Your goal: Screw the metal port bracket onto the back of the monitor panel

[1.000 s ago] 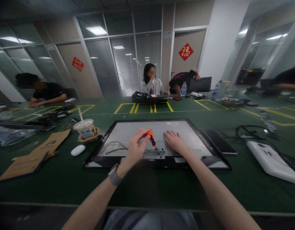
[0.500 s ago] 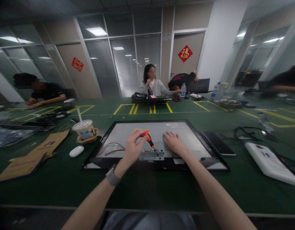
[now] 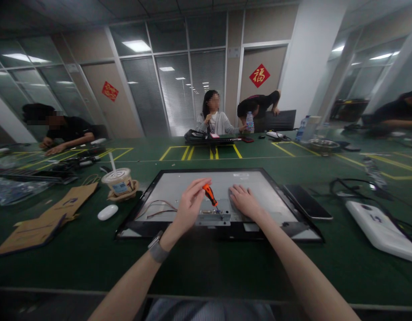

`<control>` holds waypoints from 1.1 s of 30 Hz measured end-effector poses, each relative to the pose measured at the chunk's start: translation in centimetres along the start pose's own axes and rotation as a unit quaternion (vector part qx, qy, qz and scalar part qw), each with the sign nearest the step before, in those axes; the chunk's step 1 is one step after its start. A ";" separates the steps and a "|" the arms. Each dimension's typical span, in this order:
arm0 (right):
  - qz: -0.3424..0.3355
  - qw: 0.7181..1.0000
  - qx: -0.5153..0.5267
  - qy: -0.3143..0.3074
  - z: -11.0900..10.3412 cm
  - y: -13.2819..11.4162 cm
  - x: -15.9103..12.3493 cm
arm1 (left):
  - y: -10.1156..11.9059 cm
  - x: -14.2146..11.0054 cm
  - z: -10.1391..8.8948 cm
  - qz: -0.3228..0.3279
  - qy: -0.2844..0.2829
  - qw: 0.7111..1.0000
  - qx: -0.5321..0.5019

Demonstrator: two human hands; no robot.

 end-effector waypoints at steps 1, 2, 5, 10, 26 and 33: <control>0.001 1.000 -0.003 0.003 0.1 0.0 0.0 | 0.0 0.0 0.1 -0.002 -0.003 1.000 -0.009; 0.003 1.000 -0.005 0.005 0.3 0.1 0.1 | 0.0 0.0 0.1 -0.001 0.002 1.000 -0.012; 0.008 1.000 -0.003 0.010 0.6 0.2 0.3 | 0.1 0.0 -0.3 0.015 0.034 0.999 0.018; 0.005 1.000 -0.003 0.016 1.1 0.2 0.4 | 0.2 0.1 0.0 0.015 -0.001 1.000 0.018; -0.002 1.000 -0.007 0.025 1.0 0.1 0.4 | 0.2 -0.5 0.2 0.024 0.035 0.999 0.018; 0.005 1.000 -0.001 0.031 1.4 0.2 0.4 | 0.9 -0.6 0.6 0.048 0.015 0.997 0.051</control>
Point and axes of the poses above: each hand's wrist, its own x-axis towards the middle knuckle, its own z-axis out of the palm, y = z × x, the point moved 5 cm from there along x, towards the middle knuckle, and after that the axes turned 14 degrees about -x, right-handed, at the moved point
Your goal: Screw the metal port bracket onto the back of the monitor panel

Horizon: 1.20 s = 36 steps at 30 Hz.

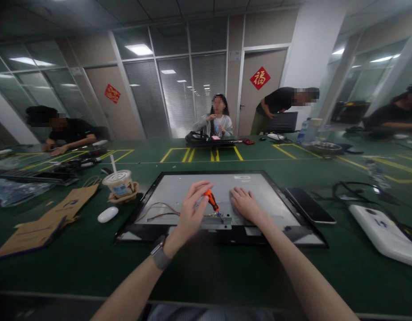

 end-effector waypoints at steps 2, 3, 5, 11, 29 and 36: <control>-0.005 1.000 -0.003 0.002 0.0 0.0 0.0 | -0.2 0.0 0.0 -0.008 -0.005 1.000 -0.025; -0.005 1.000 -0.004 0.001 0.0 0.0 0.0 | -0.3 0.1 0.0 -0.008 0.002 1.000 -0.029; -0.002 1.000 -0.005 -0.006 -0.1 0.0 0.0 | -0.4 0.1 -0.4 -0.001 0.025 1.000 -0.013; -0.003 1.000 0.004 -0.009 -0.5 -0.1 -0.1 | -0.5 0.1 -0.4 -0.013 0.012 1.000 0.002; -0.004 1.000 -0.014 -0.013 -0.8 -0.2 -0.2 | -0.7 0.2 0.0 -0.045 -0.021 0.998 -0.035; -0.007 1.000 -0.005 -0.009 -0.7 -0.2 -0.1 | -0.4 0.1 0.1 -0.027 -0.047 0.998 -0.018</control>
Point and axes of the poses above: each hand's wrist, its own x-axis towards the middle knuckle, its own z-axis out of the palm, y = z × x, the point moved 5 cm from there along x, towards the middle knuckle, and after that the axes turned 14 degrees about -x, right-handed, at the moved point
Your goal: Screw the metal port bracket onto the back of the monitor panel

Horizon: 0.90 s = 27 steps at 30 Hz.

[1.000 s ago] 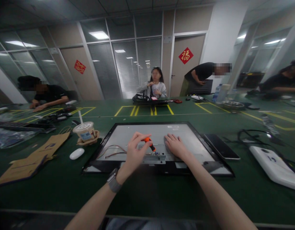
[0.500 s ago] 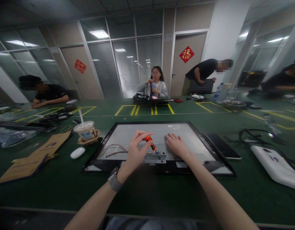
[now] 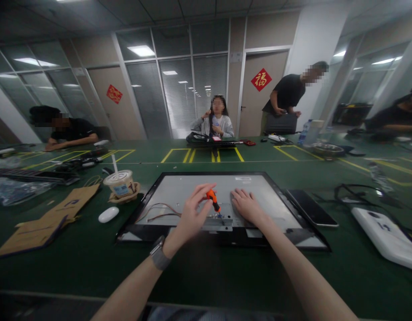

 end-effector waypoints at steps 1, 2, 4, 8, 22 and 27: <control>0.001 1.000 -0.002 0.006 0.0 0.0 0.0 | -0.1 0.0 0.0 -0.003 0.004 1.000 -0.009; 0.001 1.000 -0.003 0.011 0.0 0.0 0.0 | -0.2 0.0 0.0 -0.005 0.012 1.000 -0.013; 0.000 1.000 -0.005 0.014 0.0 0.0 0.0 | -0.3 0.0 -0.1 -0.004 0.035 0.999 -0.001; 0.003 1.000 -0.003 0.006 0.1 0.1 0.0 | -0.3 -0.1 -0.2 0.004 0.032 0.999 0.023; 0.003 1.000 -0.008 0.000 -0.3 -0.2 -0.2 | -0.2 -0.1 0.3 -0.001 -0.006 1.000 0.018; 0.007 1.000 -0.014 0.004 -0.3 -0.2 -0.2 | -0.5 0.0 -0.3 -0.011 0.040 0.999 0.002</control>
Point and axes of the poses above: each hand's wrist, its own x-axis towards the middle knuckle, its own z-axis out of the palm, y = z × x, the point moved 5 cm from there along x, towards the middle knuckle, and after that the axes turned 14 degrees about -x, right-handed, at the moved point
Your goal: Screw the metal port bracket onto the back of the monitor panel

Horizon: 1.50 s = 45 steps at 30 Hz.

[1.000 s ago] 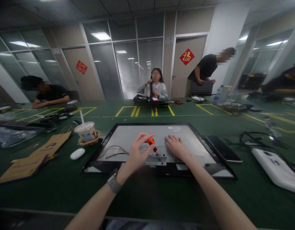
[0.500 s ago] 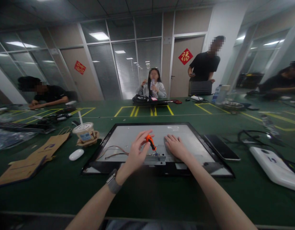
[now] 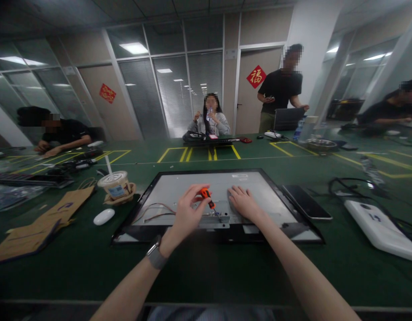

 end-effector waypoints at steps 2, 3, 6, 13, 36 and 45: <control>0.004 1.000 0.000 0.001 0.1 0.0 0.0 | 0.0 0.1 -0.2 -0.004 0.008 1.000 0.011; 0.004 1.000 0.000 0.002 0.1 0.0 0.0 | 0.1 0.2 -0.3 -0.005 0.004 1.000 0.014; -0.003 1.000 0.003 0.002 0.0 0.0 0.0 | 0.2 0.3 -0.2 -0.012 -0.040 0.999 0.004; 0.003 1.000 0.018 0.002 -0.2 0.0 0.0 | -0.4 0.3 -0.6 -0.022 -0.018 0.999 0.018; -0.007 0.999 0.038 -0.011 -0.6 0.1 -0.2 | -1.2 1.0 -1.3 -0.109 -0.038 0.993 -0.009; -0.007 0.999 0.041 -0.021 -0.7 0.1 -0.3 | -1.7 0.7 -1.1 -0.121 -0.024 0.992 0.017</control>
Point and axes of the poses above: each hand's wrist, its own x-axis towards the middle knuckle, its own z-axis out of the palm, y = z × x, the point moved 5 cm from there along x, towards the middle knuckle, and after that the axes turned 14 degrees about -x, right-handed, at the moved point
